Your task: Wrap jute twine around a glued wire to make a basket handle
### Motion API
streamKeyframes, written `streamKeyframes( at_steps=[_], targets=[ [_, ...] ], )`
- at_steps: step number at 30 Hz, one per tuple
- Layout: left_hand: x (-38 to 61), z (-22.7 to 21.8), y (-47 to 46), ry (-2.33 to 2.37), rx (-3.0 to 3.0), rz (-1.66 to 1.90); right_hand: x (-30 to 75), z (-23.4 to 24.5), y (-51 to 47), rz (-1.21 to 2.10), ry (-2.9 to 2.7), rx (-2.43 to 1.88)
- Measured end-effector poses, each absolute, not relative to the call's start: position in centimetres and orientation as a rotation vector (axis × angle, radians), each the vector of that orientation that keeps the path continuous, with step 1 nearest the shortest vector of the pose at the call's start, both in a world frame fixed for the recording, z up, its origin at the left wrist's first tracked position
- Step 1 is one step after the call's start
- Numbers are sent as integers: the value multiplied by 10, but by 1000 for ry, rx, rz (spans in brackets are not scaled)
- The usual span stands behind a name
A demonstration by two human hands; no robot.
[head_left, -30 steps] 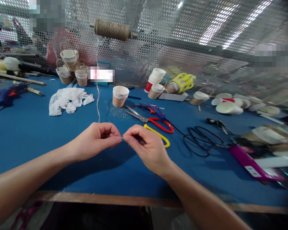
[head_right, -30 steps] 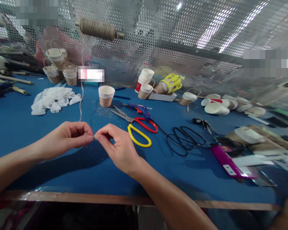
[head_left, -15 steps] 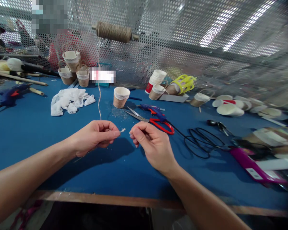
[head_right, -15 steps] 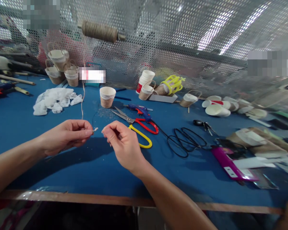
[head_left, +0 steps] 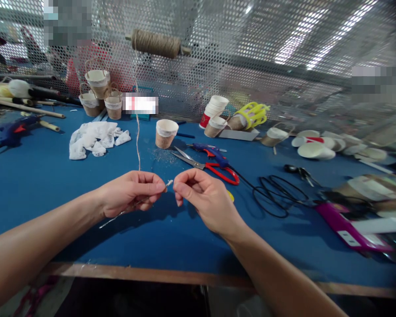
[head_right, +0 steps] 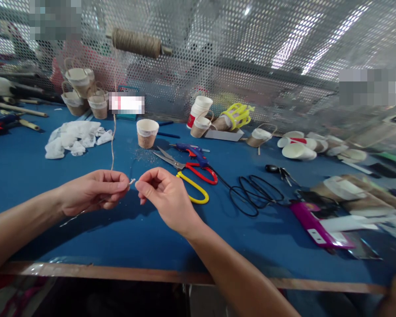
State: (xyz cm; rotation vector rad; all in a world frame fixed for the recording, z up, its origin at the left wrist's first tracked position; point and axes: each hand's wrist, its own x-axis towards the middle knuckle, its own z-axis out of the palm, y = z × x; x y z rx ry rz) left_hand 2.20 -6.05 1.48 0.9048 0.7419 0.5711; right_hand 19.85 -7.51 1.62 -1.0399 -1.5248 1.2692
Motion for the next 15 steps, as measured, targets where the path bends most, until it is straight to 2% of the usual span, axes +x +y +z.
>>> streamKeyframes(
  at_steps=[7,15],
  targets=[
    [22,16,-62,751,915,569,200,10,-73,1332,-1421,-1002],
    [22,13,-62,720,937,560,196,14,-77,1021,-1594,-1008]
  ],
)
